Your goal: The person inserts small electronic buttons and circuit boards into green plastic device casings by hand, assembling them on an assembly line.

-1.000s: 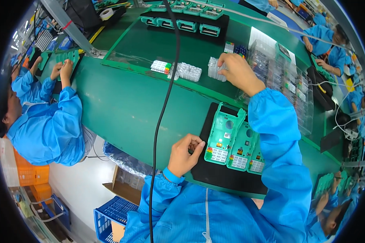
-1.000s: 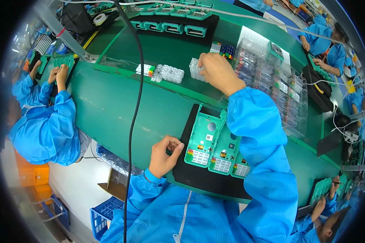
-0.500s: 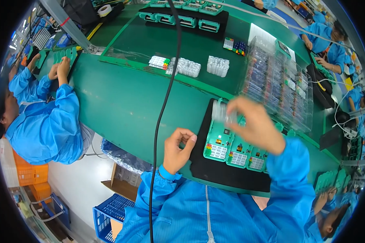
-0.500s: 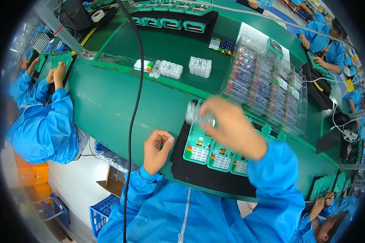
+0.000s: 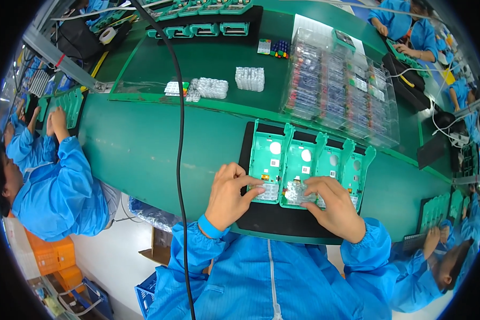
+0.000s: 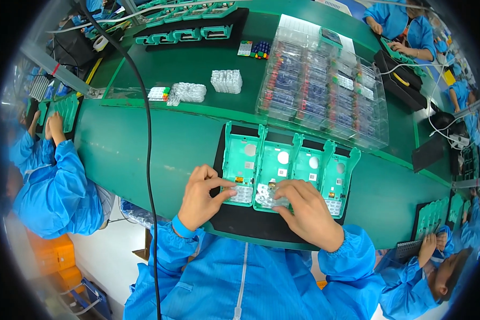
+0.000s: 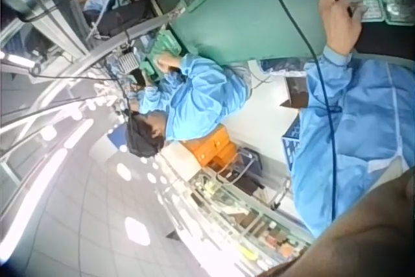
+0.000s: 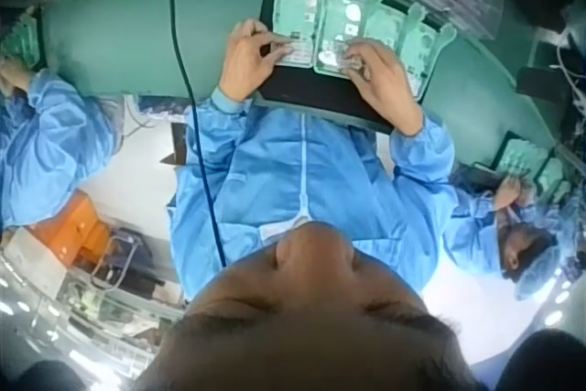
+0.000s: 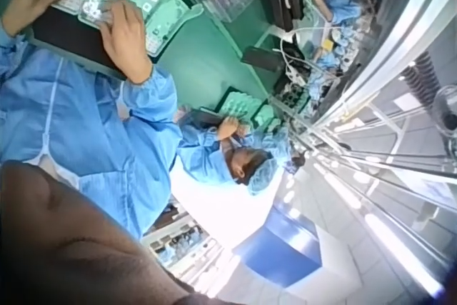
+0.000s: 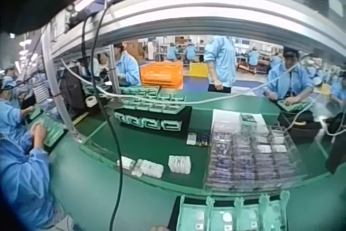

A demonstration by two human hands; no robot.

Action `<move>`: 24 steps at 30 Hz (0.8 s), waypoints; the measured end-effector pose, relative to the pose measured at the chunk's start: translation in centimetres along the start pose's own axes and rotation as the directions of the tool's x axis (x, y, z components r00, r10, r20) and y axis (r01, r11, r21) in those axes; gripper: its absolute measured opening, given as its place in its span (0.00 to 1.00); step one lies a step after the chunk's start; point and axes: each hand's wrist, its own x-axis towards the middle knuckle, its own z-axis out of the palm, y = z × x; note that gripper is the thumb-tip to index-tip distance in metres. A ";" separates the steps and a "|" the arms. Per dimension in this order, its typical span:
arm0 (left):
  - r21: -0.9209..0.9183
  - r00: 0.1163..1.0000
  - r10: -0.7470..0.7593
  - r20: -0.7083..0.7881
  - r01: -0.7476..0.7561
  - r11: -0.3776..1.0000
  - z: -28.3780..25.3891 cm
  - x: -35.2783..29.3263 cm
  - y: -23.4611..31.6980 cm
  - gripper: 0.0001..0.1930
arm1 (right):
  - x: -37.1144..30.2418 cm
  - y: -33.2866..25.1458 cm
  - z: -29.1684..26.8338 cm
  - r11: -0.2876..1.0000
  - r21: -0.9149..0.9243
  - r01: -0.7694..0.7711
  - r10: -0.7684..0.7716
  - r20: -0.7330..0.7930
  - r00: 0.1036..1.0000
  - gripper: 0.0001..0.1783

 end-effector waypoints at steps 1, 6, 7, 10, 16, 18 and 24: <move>0.001 1.000 0.015 0.012 -0.015 1.000 0.2 0.2 0.0 0.11 | -0.5 0.2 0.0 1.000 -0.024 -0.003 0.004 0.014 1.000 0.20; 0.071 0.998 0.059 0.028 -0.060 0.996 0.4 0.9 0.7 0.12 | -1.1 0.7 0.9 0.999 -0.050 0.006 -0.005 0.023 1.000 0.20; 0.069 0.998 0.054 0.024 -0.056 0.996 0.1 0.9 1.3 0.12 | -1.1 0.7 1.1 0.999 -0.053 0.013 -0.013 0.011 1.000 0.20; 0.138 0.999 0.033 0.030 -0.037 0.990 0.5 0.6 1.6 0.10 | -1.1 0.4 0.9 0.998 -0.054 0.036 -0.036 -0.009 0.999 0.20; 0.275 0.994 0.087 0.062 -0.101 0.956 -0.5 1.3 4.0 0.09 | -3.1 0.1 2.0 0.970 -0.165 0.177 -0.180 -0.001 0.984 0.19; 0.255 0.992 0.111 0.053 -0.121 0.959 -0.7 1.4 4.1 0.09 | -3.4 0.5 2.8 0.965 -0.183 0.188 -0.173 0.091 0.981 0.18; 0.249 0.995 0.089 0.038 -0.096 0.964 -0.9 1.7 4.9 0.09 | -3.1 0.4 2.6 0.954 -0.248 0.170 -0.165 0.040 0.986 0.25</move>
